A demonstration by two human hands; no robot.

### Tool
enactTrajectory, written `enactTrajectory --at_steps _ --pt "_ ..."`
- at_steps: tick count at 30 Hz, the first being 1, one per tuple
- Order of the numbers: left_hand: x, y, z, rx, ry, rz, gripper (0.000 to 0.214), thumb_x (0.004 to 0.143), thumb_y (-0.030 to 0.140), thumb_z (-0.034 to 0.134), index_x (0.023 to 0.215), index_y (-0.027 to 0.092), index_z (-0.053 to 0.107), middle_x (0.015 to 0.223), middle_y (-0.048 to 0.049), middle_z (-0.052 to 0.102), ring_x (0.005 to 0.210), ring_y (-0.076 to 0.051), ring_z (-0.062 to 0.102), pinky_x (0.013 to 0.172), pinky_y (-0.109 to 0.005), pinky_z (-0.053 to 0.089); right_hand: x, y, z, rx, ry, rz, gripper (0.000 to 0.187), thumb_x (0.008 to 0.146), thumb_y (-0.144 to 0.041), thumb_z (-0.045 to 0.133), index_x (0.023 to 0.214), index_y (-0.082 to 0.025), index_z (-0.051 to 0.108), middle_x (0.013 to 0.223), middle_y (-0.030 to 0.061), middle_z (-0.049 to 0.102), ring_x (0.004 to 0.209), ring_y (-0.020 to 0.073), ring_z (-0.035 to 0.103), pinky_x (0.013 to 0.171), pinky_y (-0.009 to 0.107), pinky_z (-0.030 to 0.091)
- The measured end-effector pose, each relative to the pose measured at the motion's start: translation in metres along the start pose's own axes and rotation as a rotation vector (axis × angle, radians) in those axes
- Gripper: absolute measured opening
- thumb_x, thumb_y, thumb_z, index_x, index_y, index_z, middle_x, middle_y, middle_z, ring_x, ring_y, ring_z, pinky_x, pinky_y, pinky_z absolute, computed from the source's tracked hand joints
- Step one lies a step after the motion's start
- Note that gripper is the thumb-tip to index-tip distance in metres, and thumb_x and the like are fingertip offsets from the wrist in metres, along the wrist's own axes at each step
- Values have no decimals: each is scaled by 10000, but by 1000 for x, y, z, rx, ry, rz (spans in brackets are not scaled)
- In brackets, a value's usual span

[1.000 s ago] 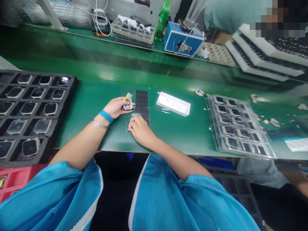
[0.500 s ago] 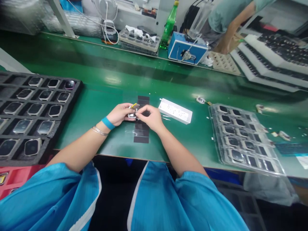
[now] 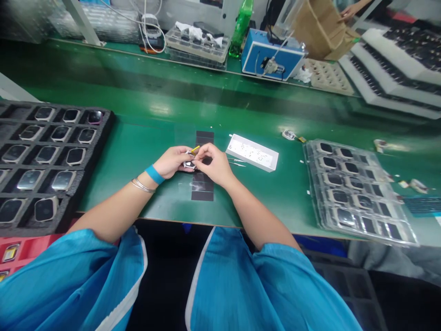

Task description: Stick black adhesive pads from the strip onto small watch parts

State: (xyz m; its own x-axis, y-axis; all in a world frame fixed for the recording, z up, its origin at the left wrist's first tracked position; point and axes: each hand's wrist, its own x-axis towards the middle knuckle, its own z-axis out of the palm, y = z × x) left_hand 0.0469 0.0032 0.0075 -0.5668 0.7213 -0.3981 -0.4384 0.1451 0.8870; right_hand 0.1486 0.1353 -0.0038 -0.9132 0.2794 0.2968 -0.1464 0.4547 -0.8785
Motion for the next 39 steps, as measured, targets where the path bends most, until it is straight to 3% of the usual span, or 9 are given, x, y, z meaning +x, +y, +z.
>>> enactTrajectory --at_steps 8,11,15,18,27,30,33,36,39 --pt "0 -2 7 -97 35 -49 116 760 11 591 786 121 618 659 -10 624 564 -84 603 692 -298 602 -9 4 3 -378 55 -193 98 800 -303 643 810 -218 597 824 47 657 850 232 630 854 439 496" --pt "2 0 5 -129 34 -74 119 775 11 573 803 119 615 679 -21 640 568 -84 612 676 -286 600 -5 9 1 -486 147 -227 175 766 -337 698 874 -214 638 905 87 638 960 277 595 928 501 459" --pt "-5 0 5 -104 1 -74 108 752 48 628 827 126 628 703 -42 674 599 -127 662 624 -260 588 -1 13 1 -207 152 -38 428 733 -433 737 1072 -198 623 1030 97 644 973 249 620 887 441 510" --pt "-5 -2 3 -80 -43 -63 116 740 68 639 836 133 638 714 -46 688 612 -155 687 572 -232 566 2 19 0 13 81 106 306 800 -457 668 953 -193 646 918 58 687 838 203 658 822 383 535" --pt "-4 0 -2 -86 -148 -51 351 637 17 660 969 132 659 809 -51 696 734 -170 710 721 -298 594 -2 -1 1 -265 195 -77 136 888 -319 599 870 -203 667 947 47 716 924 201 647 894 368 504" --pt "-2 -3 0 -81 -60 -33 229 676 37 649 887 127 658 719 -26 668 641 -130 673 680 -273 586 -4 -2 5 -369 179 -176 122 908 -295 590 873 -218 677 940 32 724 917 199 647 1047 458 426" --pt "-1 -2 1 -188 -42 -59 229 704 19 573 880 120 680 737 -35 678 648 -119 655 741 -307 590 -6 -2 9 -496 146 -296 143 920 -253 573 857 -238 700 860 10 722 860 195 632 1181 558 233" --pt "0 0 -2 -349 -46 -119 267 713 19 508 882 108 695 788 -62 694 708 -133 664 844 -350 574 -8 -3 11 -576 89 -338 200 942 -220 530 899 -259 721 884 7 721 877 200 604 1208 612 88" --pt "0 2 -4 -398 -65 -105 220 756 61 552 915 104 698 818 -74 697 732 -131 663 851 -325 564 -8 -2 10 -569 59 -326 182 935 -209 554 916 -268 725 1004 12 713 969 212 584 1196 639 75"
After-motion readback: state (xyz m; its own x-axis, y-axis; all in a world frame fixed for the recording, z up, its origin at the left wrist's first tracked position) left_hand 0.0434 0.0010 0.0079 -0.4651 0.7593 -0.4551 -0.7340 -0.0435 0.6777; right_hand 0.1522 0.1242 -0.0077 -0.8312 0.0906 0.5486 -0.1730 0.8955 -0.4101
